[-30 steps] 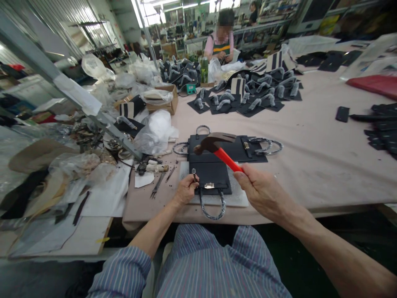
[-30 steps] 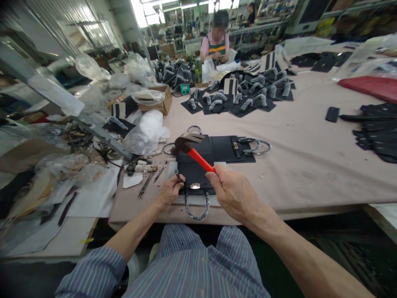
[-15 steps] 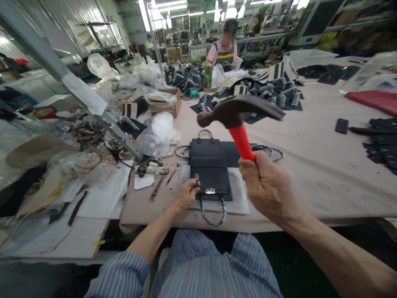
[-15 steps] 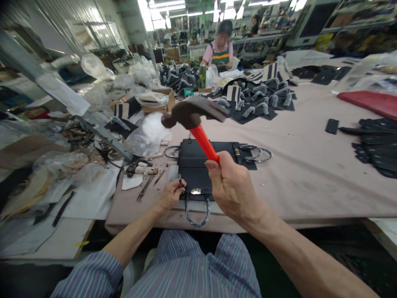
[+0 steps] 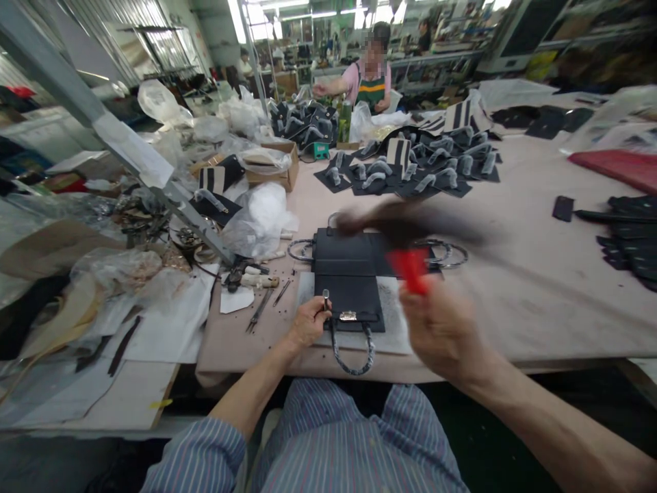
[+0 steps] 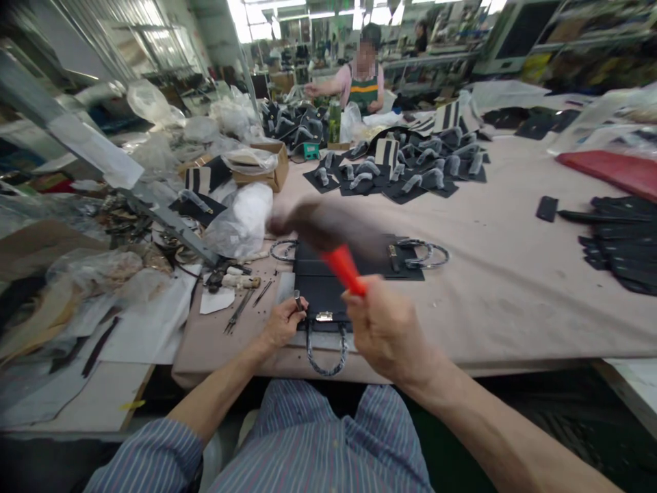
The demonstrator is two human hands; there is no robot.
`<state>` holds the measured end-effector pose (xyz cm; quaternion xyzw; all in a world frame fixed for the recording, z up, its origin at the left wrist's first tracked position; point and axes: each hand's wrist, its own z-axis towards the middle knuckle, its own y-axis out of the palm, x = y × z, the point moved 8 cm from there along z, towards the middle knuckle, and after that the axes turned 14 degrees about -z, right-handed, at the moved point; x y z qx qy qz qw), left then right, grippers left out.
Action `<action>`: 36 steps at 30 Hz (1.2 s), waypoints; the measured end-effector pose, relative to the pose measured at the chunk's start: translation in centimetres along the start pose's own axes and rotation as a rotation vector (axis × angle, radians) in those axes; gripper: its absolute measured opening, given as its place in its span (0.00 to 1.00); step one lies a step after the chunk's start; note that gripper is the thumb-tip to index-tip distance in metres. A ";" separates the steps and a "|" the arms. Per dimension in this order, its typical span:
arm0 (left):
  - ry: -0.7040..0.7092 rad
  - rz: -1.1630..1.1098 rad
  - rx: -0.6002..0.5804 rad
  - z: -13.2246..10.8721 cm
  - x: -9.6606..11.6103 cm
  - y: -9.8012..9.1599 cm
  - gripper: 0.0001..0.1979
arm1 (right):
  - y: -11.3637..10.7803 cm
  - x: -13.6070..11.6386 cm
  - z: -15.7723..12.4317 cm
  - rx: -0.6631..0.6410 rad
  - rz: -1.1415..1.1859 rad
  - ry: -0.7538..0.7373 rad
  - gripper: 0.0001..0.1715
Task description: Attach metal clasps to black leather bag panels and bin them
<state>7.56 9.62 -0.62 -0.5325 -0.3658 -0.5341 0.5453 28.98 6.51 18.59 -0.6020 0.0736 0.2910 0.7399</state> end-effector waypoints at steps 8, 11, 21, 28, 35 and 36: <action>0.068 0.007 -0.011 0.0 -0.1 -0.2 0.06 | 5.0 10.4 -3.8 -0.338 -0.227 0.210 0.17; 0.081 0.013 -0.020 0.1 -0.2 -0.2 0.06 | 6.4 17.4 -6.9 -0.358 -0.049 0.530 0.19; 0.106 0.133 -0.049 0.2 0.4 -0.3 0.09 | 8.3 18.3 -6.1 -0.035 -0.349 0.282 0.21; 0.123 0.349 -0.177 1.2 2.3 0.9 0.09 | 16.6 8.6 -3.6 -0.099 -0.315 -0.024 0.27; 0.059 0.265 -0.132 1.7 2.0 0.9 0.06 | 17.0 10.2 -4.1 -0.139 -0.257 -0.030 0.27; 0.027 0.182 -0.058 1.6 1.2 0.0 0.05 | 16.8 10.6 -4.0 -0.158 -0.225 -0.057 0.28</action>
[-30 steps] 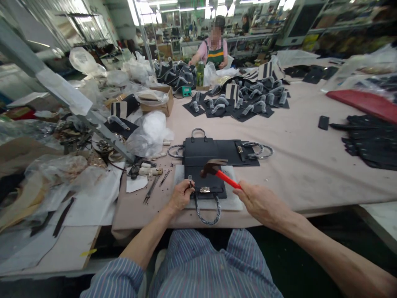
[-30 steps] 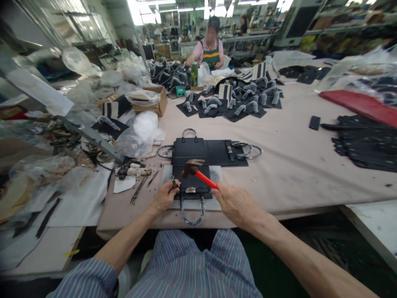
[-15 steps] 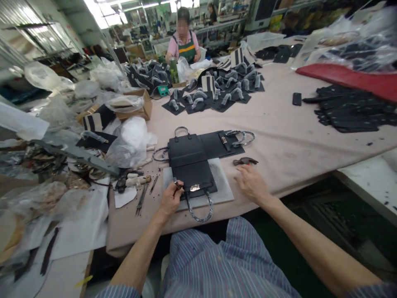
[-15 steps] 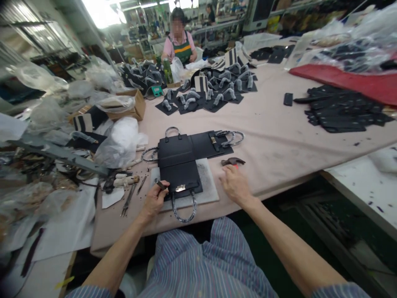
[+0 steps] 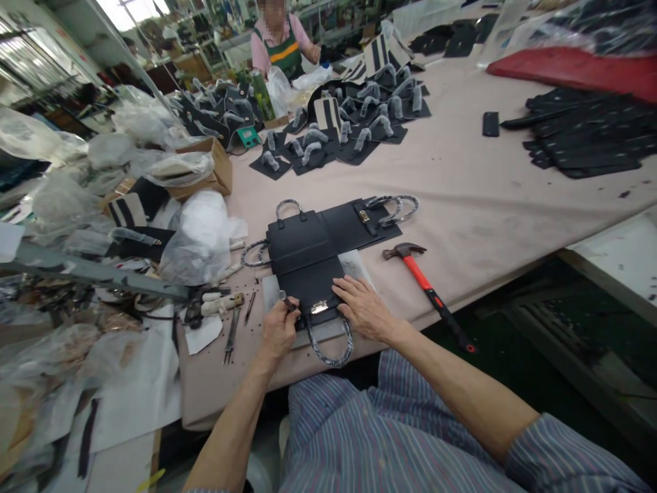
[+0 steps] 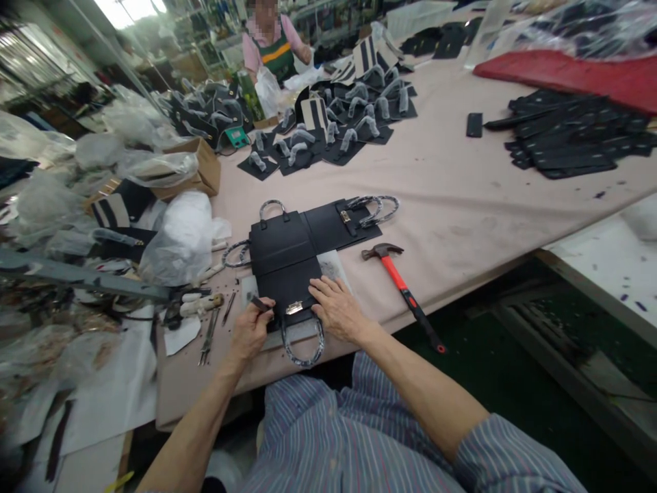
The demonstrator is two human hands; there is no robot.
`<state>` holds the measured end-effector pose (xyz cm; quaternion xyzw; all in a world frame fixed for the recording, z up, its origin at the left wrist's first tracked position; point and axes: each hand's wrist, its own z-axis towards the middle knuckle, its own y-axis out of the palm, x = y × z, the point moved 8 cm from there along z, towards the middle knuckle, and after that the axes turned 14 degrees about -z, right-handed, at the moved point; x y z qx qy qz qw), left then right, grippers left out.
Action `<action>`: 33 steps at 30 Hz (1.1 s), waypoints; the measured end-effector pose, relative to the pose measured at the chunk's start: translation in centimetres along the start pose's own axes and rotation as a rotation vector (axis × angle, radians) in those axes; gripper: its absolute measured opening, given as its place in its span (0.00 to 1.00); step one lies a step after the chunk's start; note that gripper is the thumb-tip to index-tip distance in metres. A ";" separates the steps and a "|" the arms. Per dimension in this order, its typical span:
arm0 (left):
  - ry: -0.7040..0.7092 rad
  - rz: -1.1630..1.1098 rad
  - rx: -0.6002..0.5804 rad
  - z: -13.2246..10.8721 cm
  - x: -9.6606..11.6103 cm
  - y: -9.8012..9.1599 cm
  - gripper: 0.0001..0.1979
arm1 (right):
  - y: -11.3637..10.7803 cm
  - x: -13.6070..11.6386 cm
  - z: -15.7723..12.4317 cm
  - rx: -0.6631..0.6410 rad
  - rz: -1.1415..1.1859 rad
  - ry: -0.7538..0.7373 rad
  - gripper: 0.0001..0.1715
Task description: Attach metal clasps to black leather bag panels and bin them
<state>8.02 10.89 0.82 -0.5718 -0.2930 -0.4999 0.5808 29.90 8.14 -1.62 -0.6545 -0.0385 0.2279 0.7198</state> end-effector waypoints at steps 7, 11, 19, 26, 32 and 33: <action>-0.143 -0.372 0.237 -0.8 -2.2 -2.8 0.16 | -0.1 1.4 -0.3 0.010 0.154 -0.067 0.33; -0.005 -0.314 0.202 0.2 2.0 -0.3 0.11 | -0.2 1.6 -0.7 0.082 0.152 -0.013 0.36; -0.147 -0.412 0.143 2.0 1.7 6.8 0.10 | 1.0 3.6 -2.1 0.031 0.259 0.009 0.37; -0.180 -0.396 0.116 2.2 0.5 7.5 0.09 | 0.3 3.8 -2.2 0.150 0.333 0.029 0.35; -0.189 -0.418 0.116 2.0 0.4 7.6 0.07 | 0.1 3.9 -2.2 0.174 0.370 0.043 0.30; -0.185 -0.419 0.116 2.0 0.5 7.6 0.07 | 0.0 4.0 -2.2 0.174 0.373 0.044 0.30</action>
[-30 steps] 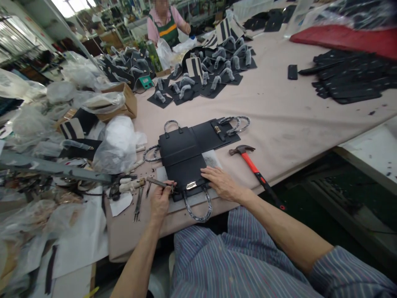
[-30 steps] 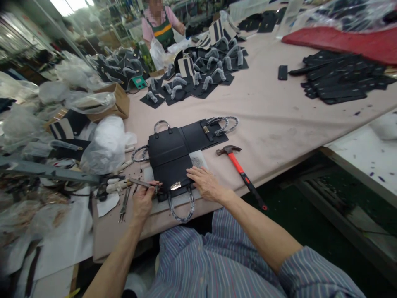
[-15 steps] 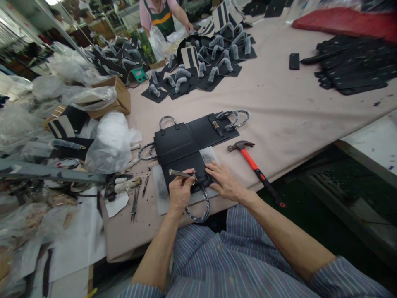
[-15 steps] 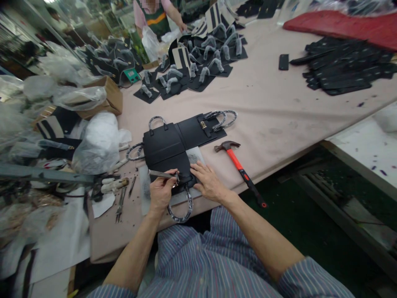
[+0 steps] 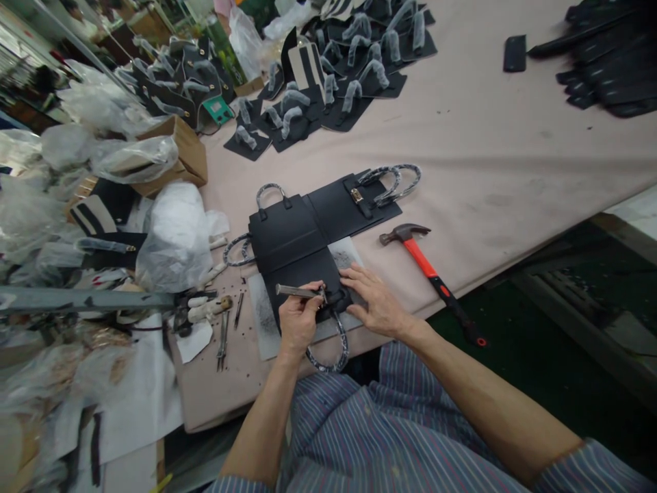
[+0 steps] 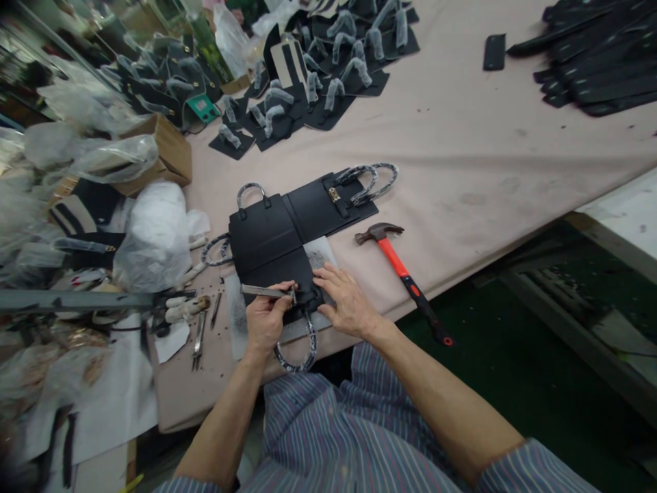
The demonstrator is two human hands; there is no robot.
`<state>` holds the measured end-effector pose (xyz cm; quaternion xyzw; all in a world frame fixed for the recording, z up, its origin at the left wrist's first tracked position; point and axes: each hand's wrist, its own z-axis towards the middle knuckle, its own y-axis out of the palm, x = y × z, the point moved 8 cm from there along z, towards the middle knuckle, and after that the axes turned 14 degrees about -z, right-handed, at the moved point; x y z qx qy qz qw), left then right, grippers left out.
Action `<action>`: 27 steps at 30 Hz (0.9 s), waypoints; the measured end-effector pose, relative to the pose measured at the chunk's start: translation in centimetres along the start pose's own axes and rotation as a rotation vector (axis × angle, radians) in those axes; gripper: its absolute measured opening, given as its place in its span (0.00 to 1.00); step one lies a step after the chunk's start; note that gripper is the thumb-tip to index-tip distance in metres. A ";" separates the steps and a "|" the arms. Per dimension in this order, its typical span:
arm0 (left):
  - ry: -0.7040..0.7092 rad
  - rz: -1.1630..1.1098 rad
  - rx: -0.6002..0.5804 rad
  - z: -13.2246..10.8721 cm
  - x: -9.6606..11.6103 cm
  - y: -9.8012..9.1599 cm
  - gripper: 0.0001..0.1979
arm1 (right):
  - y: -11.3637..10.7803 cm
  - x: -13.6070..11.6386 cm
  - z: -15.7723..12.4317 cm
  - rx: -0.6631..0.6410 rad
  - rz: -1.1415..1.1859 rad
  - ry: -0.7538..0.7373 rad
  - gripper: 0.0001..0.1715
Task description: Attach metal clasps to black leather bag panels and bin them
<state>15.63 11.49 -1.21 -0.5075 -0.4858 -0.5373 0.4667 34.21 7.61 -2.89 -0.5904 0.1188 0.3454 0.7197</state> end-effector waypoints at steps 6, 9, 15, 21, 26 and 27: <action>0.030 0.017 -0.018 0.0 0.6 0.4 0.07 | -0.1 0.0 0.1 -0.009 0.013 0.007 0.29; 0.054 0.023 -0.025 0.0 0.8 0.5 0.07 | -0.1 0.2 0.0 -0.014 0.022 0.013 0.29; 0.052 0.023 -0.037 0.0 0.6 0.4 0.07 | -0.3 0.1 0.0 -0.020 0.047 0.027 0.24; 0.021 -0.025 -0.031 0.0 0.2 0.2 0.07 | -0.5 0.0 0.1 0.005 0.065 0.026 0.22; 0.023 -0.022 -0.029 0.0 0.4 0.3 0.06 | -0.4 -0.1 0.1 -0.014 0.045 0.014 0.20; 0.019 -0.025 -0.030 0.0 0.4 0.3 0.06 | -0.4 -0.1 0.1 -0.017 0.039 0.013 0.20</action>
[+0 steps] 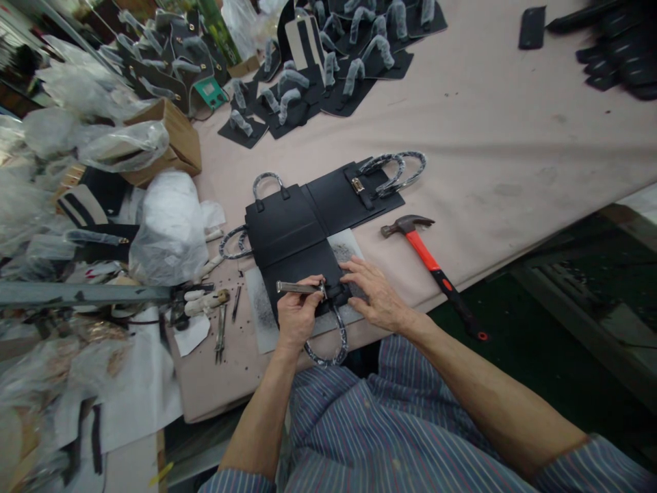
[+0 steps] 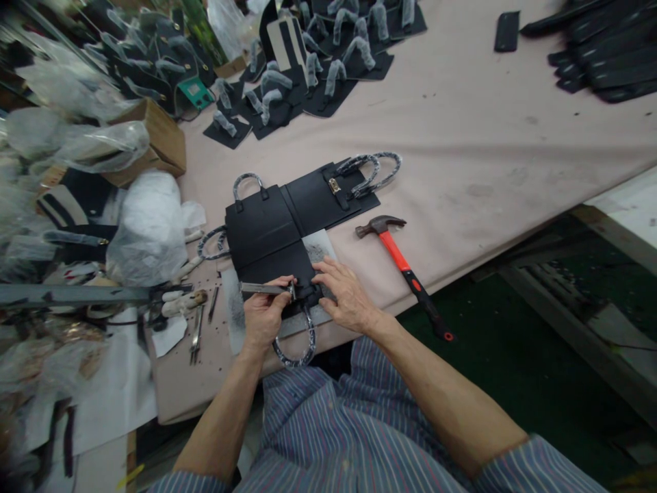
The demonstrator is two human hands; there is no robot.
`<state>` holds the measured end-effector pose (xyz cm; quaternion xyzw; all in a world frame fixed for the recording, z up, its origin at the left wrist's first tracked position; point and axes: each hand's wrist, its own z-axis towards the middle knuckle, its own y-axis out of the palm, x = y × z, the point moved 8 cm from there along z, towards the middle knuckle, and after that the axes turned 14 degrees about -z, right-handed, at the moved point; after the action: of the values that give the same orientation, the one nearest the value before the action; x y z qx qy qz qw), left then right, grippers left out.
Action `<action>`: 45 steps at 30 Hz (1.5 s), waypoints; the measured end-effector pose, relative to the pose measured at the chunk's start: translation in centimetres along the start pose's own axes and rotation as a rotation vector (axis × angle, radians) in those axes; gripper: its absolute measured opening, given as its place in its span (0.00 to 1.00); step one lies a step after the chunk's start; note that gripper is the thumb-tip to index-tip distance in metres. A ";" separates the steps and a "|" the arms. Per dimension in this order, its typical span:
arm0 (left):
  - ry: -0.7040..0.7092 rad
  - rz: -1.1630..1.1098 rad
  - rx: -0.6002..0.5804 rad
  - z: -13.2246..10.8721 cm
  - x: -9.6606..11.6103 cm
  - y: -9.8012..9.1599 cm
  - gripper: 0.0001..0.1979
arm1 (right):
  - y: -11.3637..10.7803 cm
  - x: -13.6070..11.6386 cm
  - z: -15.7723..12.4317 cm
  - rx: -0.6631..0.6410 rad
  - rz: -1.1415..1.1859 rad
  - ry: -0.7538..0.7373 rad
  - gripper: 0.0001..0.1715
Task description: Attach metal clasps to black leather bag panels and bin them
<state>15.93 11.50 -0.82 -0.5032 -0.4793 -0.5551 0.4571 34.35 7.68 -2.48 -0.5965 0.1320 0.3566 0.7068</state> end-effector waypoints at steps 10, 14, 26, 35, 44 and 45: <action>-0.054 -0.012 0.007 0.0 -0.5 -0.2 0.06 | -0.1 -0.1 0.0 0.001 0.009 0.010 0.17; -0.064 -0.033 0.005 0.0 -0.8 -0.4 0.06 | 0.0 0.0 0.0 -0.004 0.001 0.001 0.16; -0.090 -0.021 0.009 0.2 -1.3 -0.3 0.07 | 0.2 0.2 0.0 -0.011 -0.004 0.011 0.13; -0.080 -0.002 -0.004 0.1 -1.5 0.1 0.08 | 0.1 0.0 0.1 -0.025 0.005 0.034 0.12; -0.050 0.093 -0.003 0.3 -0.9 0.5 0.07 | 0.1 0.1 0.1 -0.017 0.003 0.037 0.12; -0.035 0.122 -0.008 0.3 -0.8 0.6 0.07 | 0.1 0.1 0.1 -0.015 0.003 0.034 0.12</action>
<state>16.60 11.73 -1.56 -0.5430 -0.4535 -0.5193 0.4794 34.34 7.80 -2.56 -0.6076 0.1423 0.3481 0.6996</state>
